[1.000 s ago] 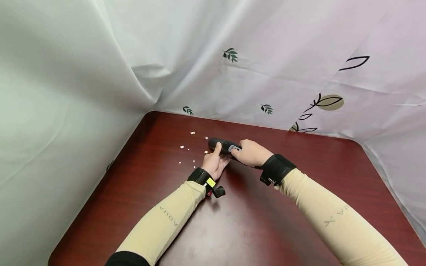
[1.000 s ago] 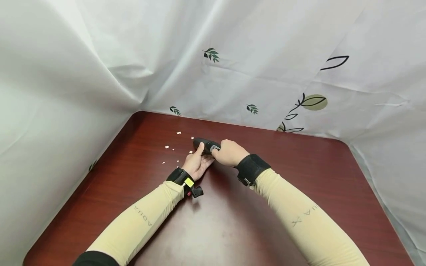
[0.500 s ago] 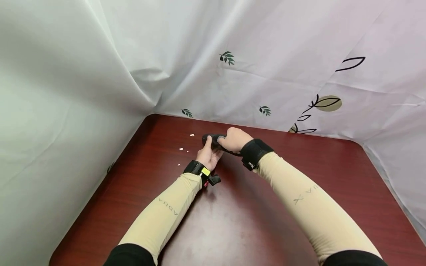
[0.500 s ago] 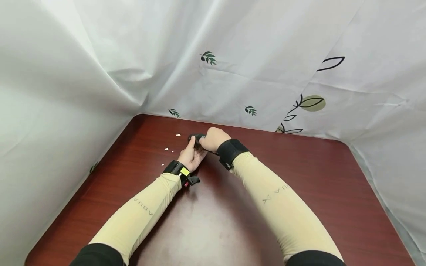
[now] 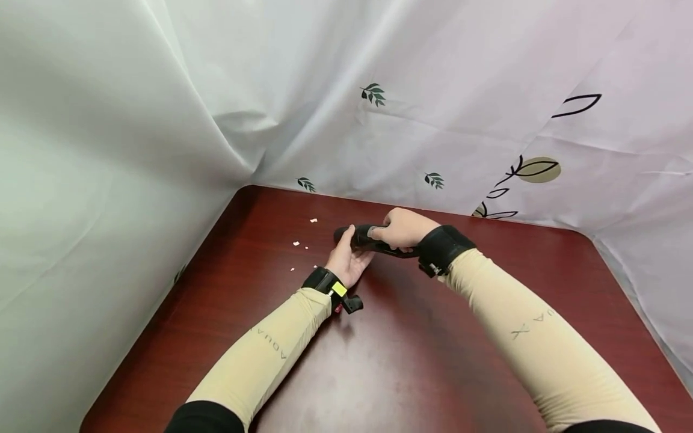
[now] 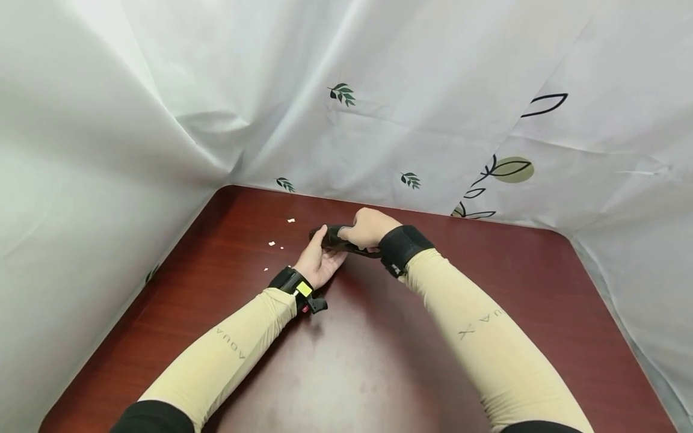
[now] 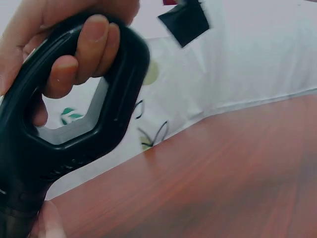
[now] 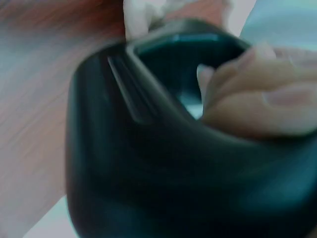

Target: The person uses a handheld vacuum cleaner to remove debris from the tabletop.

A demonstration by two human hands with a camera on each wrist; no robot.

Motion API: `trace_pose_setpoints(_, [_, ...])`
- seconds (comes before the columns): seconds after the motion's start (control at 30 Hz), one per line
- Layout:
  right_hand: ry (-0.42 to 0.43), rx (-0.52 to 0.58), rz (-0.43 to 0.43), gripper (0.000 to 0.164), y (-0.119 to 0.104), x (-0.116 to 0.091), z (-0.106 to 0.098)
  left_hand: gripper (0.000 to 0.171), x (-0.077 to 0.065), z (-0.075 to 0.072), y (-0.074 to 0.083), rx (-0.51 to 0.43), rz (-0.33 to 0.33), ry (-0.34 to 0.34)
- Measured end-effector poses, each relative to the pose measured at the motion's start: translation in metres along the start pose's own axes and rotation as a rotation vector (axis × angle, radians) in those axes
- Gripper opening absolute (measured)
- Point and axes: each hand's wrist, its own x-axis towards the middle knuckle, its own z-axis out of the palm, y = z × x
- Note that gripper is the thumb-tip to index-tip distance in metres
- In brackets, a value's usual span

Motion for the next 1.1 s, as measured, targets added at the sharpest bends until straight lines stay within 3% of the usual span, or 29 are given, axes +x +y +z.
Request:
trace_pose_setpoints(0.17, [0.053,-0.107,-0.025,0.041,0.004,-0.009,-0.003,0.061,-0.008,0.006,-0.009,0.019,-0.005,-0.031])
trace_pose_setpoints(0.37, [0.111,-0.195,-0.071,0.038,0.005,-0.014,-0.003,0.060,-0.019,0.007,-0.021,-0.010,0.000,-0.017])
trace_pose_setpoints(0.87, [0.085,-0.186,-0.071,0.038,0.013,-0.023,-0.003,0.067,-0.035,0.009,-0.037,0.028,0.030,-0.021])
trace_pose_setpoints(1.1, [0.042,-0.173,-0.045,0.032,0.016,-0.028,-0.005,0.068,-0.042,0.010,-0.045,0.077,0.003,0.042])
